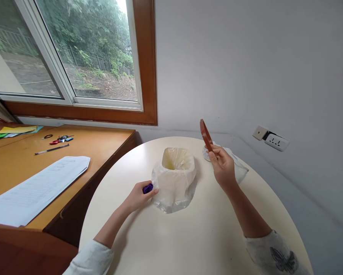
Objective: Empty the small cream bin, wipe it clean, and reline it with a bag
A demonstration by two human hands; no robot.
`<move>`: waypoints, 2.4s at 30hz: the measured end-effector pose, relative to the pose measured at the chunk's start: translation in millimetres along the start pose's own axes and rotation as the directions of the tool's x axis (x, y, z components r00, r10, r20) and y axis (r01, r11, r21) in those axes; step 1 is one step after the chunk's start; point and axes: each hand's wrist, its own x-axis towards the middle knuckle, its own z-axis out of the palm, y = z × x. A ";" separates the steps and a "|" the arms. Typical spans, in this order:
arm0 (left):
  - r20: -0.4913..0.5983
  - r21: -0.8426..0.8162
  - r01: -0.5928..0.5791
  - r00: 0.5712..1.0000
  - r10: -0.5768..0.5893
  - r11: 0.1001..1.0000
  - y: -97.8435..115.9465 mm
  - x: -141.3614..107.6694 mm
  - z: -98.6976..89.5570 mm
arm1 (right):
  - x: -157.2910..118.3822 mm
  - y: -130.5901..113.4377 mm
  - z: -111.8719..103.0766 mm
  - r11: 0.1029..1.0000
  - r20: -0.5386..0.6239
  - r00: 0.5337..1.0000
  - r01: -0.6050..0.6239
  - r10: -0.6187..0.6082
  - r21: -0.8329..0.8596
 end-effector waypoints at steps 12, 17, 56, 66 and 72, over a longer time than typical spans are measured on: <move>-0.023 -0.418 0.057 0.997 -0.073 0.907 -16.0 1.4 -1.1 | -31.1 -0.2 -54.0 0.936 0.001 1.000 0.016 -0.016 -0.352; -0.106 -0.231 0.048 0.992 -0.075 0.972 -19.6 3.9 0.5 | -42.9 4.7 -75.6 0.898 0.036 0.999 0.036 -0.022 -0.439; -0.135 -0.702 0.119 0.946 -0.295 0.702 -14.6 6.7 2.7 | -126.0 44.2 -122.8 0.790 0.353 0.894 0.000 0.274 -0.613; -0.147 -0.615 0.149 0.943 -0.298 0.775 -23.9 9.3 2.8 | -130.7 47.4 -131.1 0.784 0.359 0.885 -0.011 0.297 -0.621; -0.218 -0.590 0.185 0.901 -0.375 0.786 -26.7 6.9 0.6 | -139.6 58.8 -138.4 0.783 0.373 0.874 -0.014 0.311 -0.621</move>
